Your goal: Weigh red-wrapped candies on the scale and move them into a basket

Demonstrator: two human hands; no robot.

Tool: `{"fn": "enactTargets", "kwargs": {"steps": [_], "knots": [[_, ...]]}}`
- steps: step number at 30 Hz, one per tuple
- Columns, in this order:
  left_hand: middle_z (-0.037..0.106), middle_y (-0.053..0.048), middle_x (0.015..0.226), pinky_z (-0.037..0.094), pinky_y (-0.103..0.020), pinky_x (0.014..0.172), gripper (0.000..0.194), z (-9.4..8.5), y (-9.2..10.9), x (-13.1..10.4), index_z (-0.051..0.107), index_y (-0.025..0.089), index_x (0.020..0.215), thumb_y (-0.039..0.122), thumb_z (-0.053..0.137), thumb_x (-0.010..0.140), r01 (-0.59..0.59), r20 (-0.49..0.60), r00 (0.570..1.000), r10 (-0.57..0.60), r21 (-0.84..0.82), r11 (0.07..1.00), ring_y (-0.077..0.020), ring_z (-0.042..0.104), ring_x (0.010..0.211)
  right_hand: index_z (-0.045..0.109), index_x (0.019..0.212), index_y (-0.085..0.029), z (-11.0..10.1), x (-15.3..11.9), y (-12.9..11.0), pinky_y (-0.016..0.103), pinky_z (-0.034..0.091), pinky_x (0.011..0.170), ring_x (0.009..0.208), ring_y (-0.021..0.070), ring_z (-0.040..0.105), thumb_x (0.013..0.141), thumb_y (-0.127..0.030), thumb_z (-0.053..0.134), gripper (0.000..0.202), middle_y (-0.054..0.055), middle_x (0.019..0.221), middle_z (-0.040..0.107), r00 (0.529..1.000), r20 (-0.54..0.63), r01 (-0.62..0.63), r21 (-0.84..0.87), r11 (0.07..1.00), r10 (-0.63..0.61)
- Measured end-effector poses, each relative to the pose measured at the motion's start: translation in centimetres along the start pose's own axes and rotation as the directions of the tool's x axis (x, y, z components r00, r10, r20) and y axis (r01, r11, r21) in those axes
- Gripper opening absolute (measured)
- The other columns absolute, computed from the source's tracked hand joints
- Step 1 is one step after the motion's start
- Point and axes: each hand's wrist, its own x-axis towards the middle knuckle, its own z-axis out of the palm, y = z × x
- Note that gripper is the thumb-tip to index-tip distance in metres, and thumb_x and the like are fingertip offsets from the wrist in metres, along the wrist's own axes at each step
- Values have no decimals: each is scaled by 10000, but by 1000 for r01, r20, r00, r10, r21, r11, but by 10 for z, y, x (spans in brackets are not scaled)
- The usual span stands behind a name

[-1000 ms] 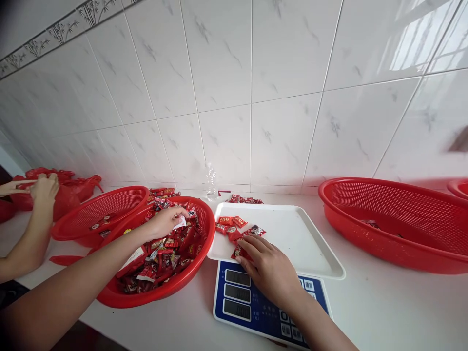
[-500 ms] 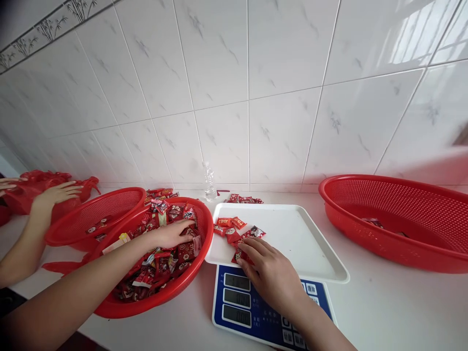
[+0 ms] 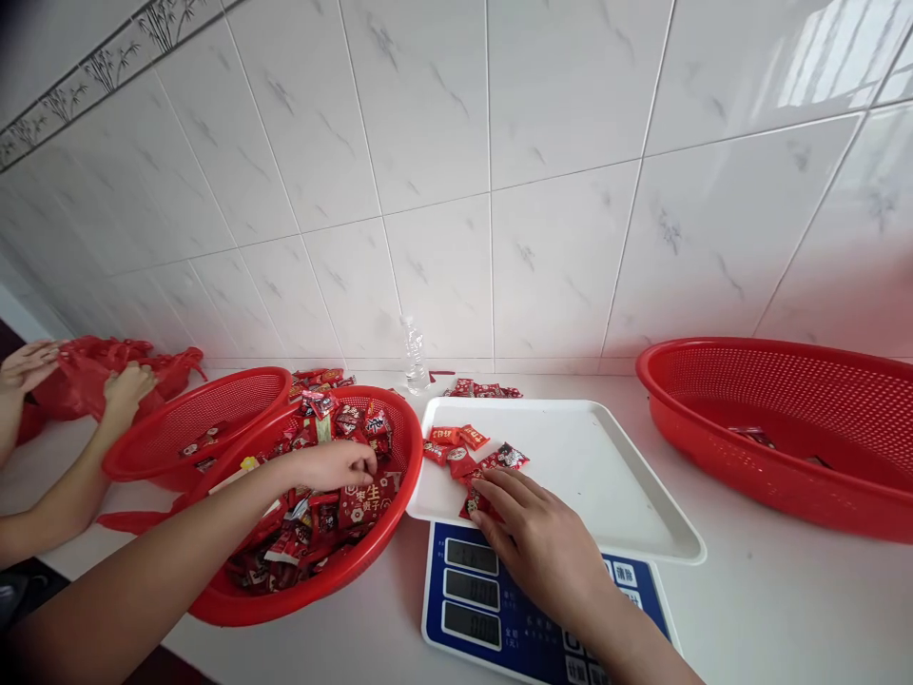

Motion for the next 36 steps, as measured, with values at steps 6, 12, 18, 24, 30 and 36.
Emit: {"fn": "enactTargets", "kwargs": {"steps": [6,12,18,24,30,36], "knots": [[597,-64,934,392,-282,752,206,-14,-28,21,575,190,894,326,477,775,112,-479,877,-42,118,987,-211,544,870,588,1091,-246,1,-1,0,341,545,754,989,211,600,856,-347,431,300,37,1098,636,1000,14,-4,1,1000,4],[542,-69,883,382,-281,667,222,-7,-34,53,543,177,714,390,503,757,259,-511,840,-184,79,963,-209,526,778,588,1087,-250,-1,0,-1,341,545,757,990,207,601,854,-331,436,290,34,1100,635,1000,11,-4,8,1000,4],[456,16,610,355,-261,600,260,-6,-28,48,467,173,563,377,550,701,50,-471,873,-127,-174,984,-157,467,624,588,1084,-253,-3,1,-3,339,549,743,979,202,605,850,-319,444,283,29,1092,639,1000,13,-6,20,1000,6],[529,13,694,382,-251,625,338,-12,-7,8,553,160,721,490,578,658,-49,-272,958,-93,-474,879,-150,494,670,586,1083,-240,-2,1,-2,341,543,758,980,204,602,858,-319,432,284,36,1100,635,1000,23,-2,7,1000,1],[505,21,598,340,-240,552,273,-4,-4,-23,549,184,643,442,510,722,93,-168,979,-115,-136,986,-148,482,586,581,1097,-244,-1,0,-1,342,539,768,994,207,596,858,-324,434,292,35,1105,632,1000,14,-4,9,1000,4],[600,-50,933,385,-279,716,235,10,-6,-39,622,222,833,307,639,614,116,-142,985,-96,135,984,-248,531,899,577,1105,-241,-1,-1,-1,335,539,766,994,204,596,864,-328,423,299,37,1115,627,1000,28,-3,-7,1000,3]]}}
